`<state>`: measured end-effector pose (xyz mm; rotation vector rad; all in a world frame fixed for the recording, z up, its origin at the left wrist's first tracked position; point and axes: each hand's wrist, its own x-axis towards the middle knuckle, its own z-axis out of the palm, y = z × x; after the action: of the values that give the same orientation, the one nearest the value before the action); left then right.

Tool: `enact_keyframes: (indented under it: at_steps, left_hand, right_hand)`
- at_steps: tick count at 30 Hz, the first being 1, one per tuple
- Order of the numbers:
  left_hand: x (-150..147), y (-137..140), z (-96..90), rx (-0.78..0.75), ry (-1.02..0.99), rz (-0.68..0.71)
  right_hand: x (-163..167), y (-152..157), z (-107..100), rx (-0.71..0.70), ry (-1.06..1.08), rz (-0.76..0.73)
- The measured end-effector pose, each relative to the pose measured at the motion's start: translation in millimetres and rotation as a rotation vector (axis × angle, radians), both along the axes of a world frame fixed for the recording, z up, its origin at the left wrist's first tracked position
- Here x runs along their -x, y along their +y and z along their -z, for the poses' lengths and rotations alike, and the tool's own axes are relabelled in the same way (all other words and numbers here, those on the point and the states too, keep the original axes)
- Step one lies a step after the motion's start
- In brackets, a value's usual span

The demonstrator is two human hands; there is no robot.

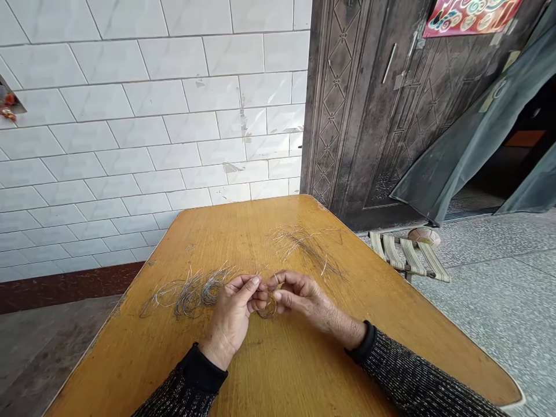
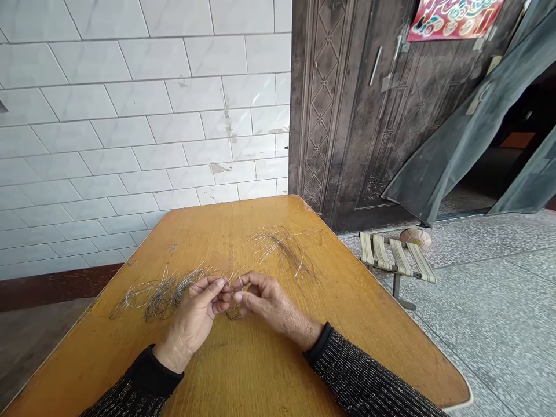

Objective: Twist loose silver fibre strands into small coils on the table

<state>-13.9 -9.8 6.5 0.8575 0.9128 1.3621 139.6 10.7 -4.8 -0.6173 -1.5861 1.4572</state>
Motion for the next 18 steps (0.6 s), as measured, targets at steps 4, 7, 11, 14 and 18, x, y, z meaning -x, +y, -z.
enact_keyframes:
  at_steps: [4,7,11,14,18]
  left_hand:
    - [-2.2,-3.8,-1.2,-0.002,0.058,0.004]
    - [-2.2,-4.8,1.1,-0.005,0.060,0.022]
    - [-1.5,-4.2,4.8,0.000,0.057,0.037]
    - [-1.4,-3.1,5.5,-0.001,0.064,0.026]
    - [-1.8,-1.9,3.7,-0.003,0.057,0.006]
  right_hand:
    - [-3.4,1.0,-4.5,0.112,-0.011,0.097]
    - [-3.3,0.6,-4.9,0.143,0.004,0.087]
    - [0.3,-0.6,-3.8,0.158,0.018,0.077]
    - [3.0,-2.4,-4.0,0.149,0.008,0.097]
    - [3.9,-3.1,-3.9,0.112,0.015,0.121]
